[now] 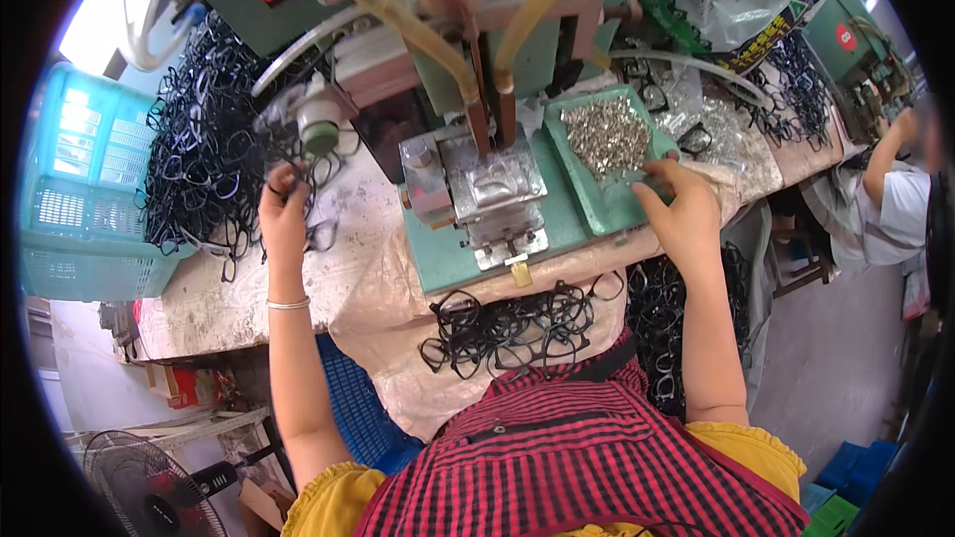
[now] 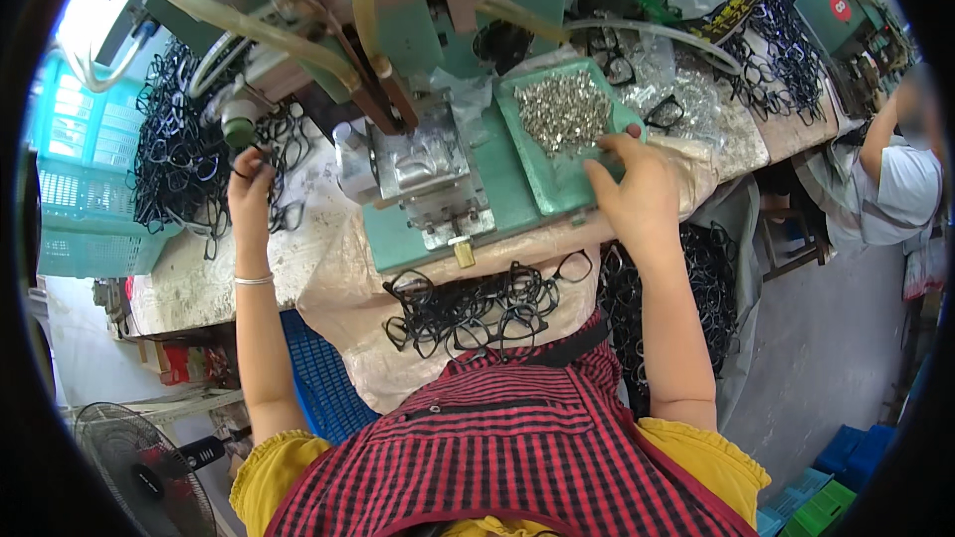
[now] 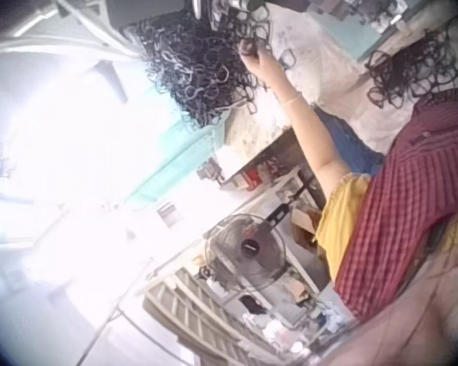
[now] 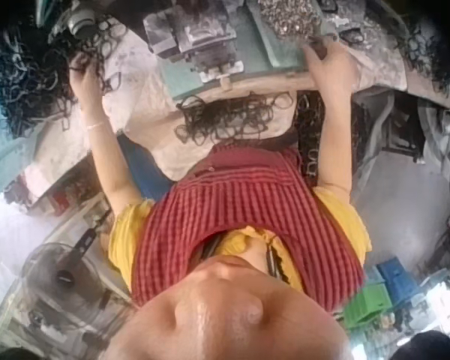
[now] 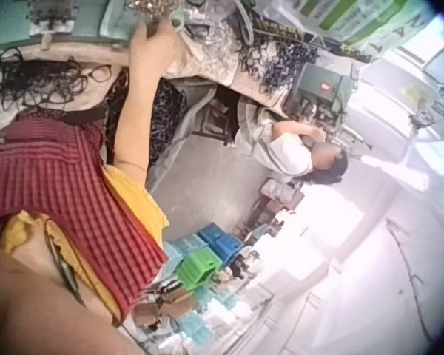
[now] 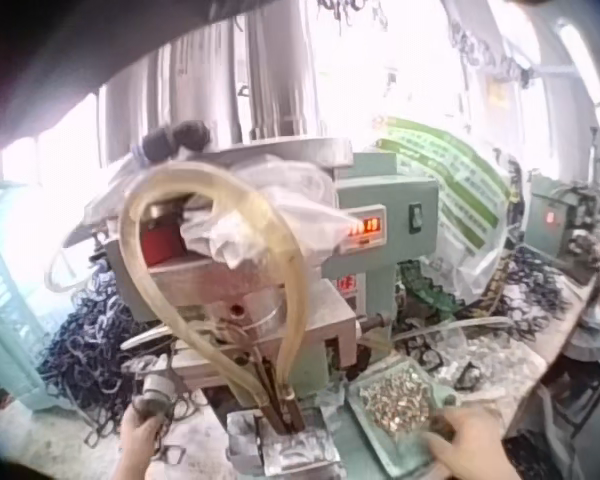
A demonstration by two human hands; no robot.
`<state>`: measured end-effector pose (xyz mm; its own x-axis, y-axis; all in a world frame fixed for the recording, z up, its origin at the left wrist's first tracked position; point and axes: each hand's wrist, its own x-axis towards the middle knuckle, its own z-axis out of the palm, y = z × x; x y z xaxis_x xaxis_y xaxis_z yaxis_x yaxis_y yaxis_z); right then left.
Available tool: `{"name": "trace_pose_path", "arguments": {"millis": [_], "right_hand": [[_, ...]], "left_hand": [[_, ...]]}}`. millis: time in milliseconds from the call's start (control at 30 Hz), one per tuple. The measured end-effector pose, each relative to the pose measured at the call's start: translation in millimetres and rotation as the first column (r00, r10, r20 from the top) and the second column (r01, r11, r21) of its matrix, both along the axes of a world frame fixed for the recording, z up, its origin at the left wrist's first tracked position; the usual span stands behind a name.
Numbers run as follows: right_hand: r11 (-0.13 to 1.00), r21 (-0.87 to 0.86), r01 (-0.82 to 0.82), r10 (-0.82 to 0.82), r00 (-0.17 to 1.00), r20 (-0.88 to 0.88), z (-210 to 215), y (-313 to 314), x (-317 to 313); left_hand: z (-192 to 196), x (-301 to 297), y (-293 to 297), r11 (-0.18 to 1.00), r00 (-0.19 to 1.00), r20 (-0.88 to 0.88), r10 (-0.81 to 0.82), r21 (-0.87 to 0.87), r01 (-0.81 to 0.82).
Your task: The person assembles eyeglasses by inserting small metal screws into the hinges of black frames using a manual screwdriver machine. They repeatedly pick up frames, position them under the tool, and operate the machine to secure the screws.
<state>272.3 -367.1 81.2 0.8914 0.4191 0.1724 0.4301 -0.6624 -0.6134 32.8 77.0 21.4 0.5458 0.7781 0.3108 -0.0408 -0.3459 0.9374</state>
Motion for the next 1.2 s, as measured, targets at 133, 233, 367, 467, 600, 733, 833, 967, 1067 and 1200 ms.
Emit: {"name": "trace_pose_path", "arguments": {"millis": [133, 233, 367, 467, 600, 733, 833, 967, 1067, 1200], "right_hand": [[0.998, -0.057, -0.008, 0.035, 0.872, 0.489, -42.6, 31.3, 10.3], [0.997, -0.065, -0.042, 0.066, 0.89, 0.451, -37.8, 50.5, 17.9], [0.997, 0.05, -0.05, 0.024, 0.904, 0.427, -36.6, 41.8, 12.6], [0.994, 0.098, -0.052, 0.005, 0.904, 0.427, -37.7, 39.4, 12.9], [0.969, 0.232, -0.08, -0.005, 0.939, 0.345, -16.8, 51.5, 29.1], [0.915, 0.399, -0.056, -0.069, 0.954, 0.293, -17.4, 41.0, 43.3], [0.921, 0.389, -0.032, -0.068, 0.968, 0.24, -31.3, 41.4, 40.7], [0.873, 0.476, -0.106, 0.044, 0.989, 0.14, -25.4, 52.4, 29.3], [0.883, 0.462, -0.082, 0.066, 0.997, 0.05, -25.9, 49.9, 31.9], [0.84, 0.538, -0.063, 0.087, 0.996, -0.021, -46.7, 25.7, 28.6]], "left_hand": [[4.8, 19.1, -18.7, 0.969, 0.993, 0.119, 0.009, -0.248, 0.021], [25.5, 25.2, -28.9, 0.946, 0.986, -0.164, -0.013, 0.317, 0.066], [90.6, 8.8, -120.6, 0.591, 0.99, -0.066, 0.128, 0.807, -0.022], [121.9, 14.5, -199.6, 0.476, 0.936, -0.155, -0.315, 0.828, 0.297], [126.7, 50.2, -223.3, 0.328, 0.853, -0.24, -0.464, 0.848, 0.417], [127.7, 56.7, -224.3, 0.329, 0.836, -0.275, -0.475, 0.826, 0.458], [122.7, 63.6, -219.3, 0.34, 0.85, -0.252, -0.463, 0.835, 0.432], [117.0, 61.6, -213.5, 0.371, 0.829, -0.15, -0.538, 0.841, 0.393], [104.5, 57.6, -216.1, 0.389, 0.833, -0.134, -0.537, 0.837, 0.385], [91.2, 0.5, -207.9, 0.508, 0.992, -0.005, -0.125, 0.859, 0.068]]}}
